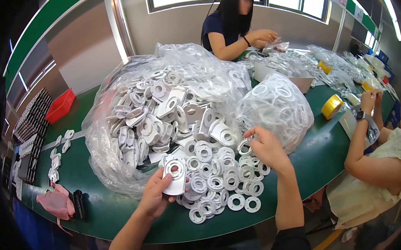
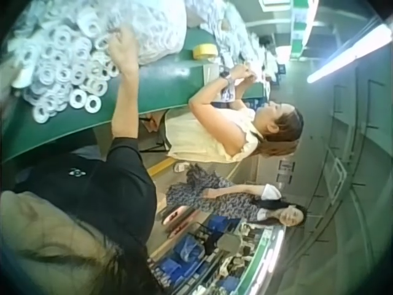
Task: Inspecting and sorting small circular plastic components at a factory assembly line.
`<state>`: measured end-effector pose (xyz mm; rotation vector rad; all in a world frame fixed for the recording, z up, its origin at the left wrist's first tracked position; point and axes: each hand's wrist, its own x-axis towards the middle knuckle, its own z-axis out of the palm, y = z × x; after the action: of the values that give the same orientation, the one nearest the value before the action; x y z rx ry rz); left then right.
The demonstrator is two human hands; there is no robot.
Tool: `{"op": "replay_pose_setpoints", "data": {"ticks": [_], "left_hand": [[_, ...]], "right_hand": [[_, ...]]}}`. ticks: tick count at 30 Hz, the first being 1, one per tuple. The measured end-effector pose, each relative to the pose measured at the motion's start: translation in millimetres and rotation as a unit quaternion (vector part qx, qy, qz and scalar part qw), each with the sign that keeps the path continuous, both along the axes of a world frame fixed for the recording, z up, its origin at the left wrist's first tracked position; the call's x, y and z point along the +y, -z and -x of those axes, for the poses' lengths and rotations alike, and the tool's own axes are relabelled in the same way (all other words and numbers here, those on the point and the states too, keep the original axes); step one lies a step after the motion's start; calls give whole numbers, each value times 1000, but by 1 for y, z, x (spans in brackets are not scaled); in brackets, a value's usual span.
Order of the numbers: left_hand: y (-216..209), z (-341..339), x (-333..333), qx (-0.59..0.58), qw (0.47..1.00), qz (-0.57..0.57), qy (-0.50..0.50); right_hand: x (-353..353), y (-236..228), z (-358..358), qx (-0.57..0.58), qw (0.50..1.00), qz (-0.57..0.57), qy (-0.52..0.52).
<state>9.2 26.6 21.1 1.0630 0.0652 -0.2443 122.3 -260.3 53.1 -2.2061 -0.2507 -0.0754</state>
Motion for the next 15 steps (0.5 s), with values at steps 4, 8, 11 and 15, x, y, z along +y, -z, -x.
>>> {"op": "replay_pose_setpoints", "data": {"ticks": [4,8,11,15], "left_hand": [[-1,0,-2,-15,1000,-2,-5],[0,1,-4,-15,1000,-3,-12],[0,1,-3,-16,1000,12,-8],[0,1,-2,-11,1000,11,-22]], "right_hand": [[-1,-6,-1,162,962,-205,-76],[5,2,-7,93,950,-298,-1],[10,14,-11,-15,967,-250,53],[4,15,-13,-82,987,-126,61]]}}
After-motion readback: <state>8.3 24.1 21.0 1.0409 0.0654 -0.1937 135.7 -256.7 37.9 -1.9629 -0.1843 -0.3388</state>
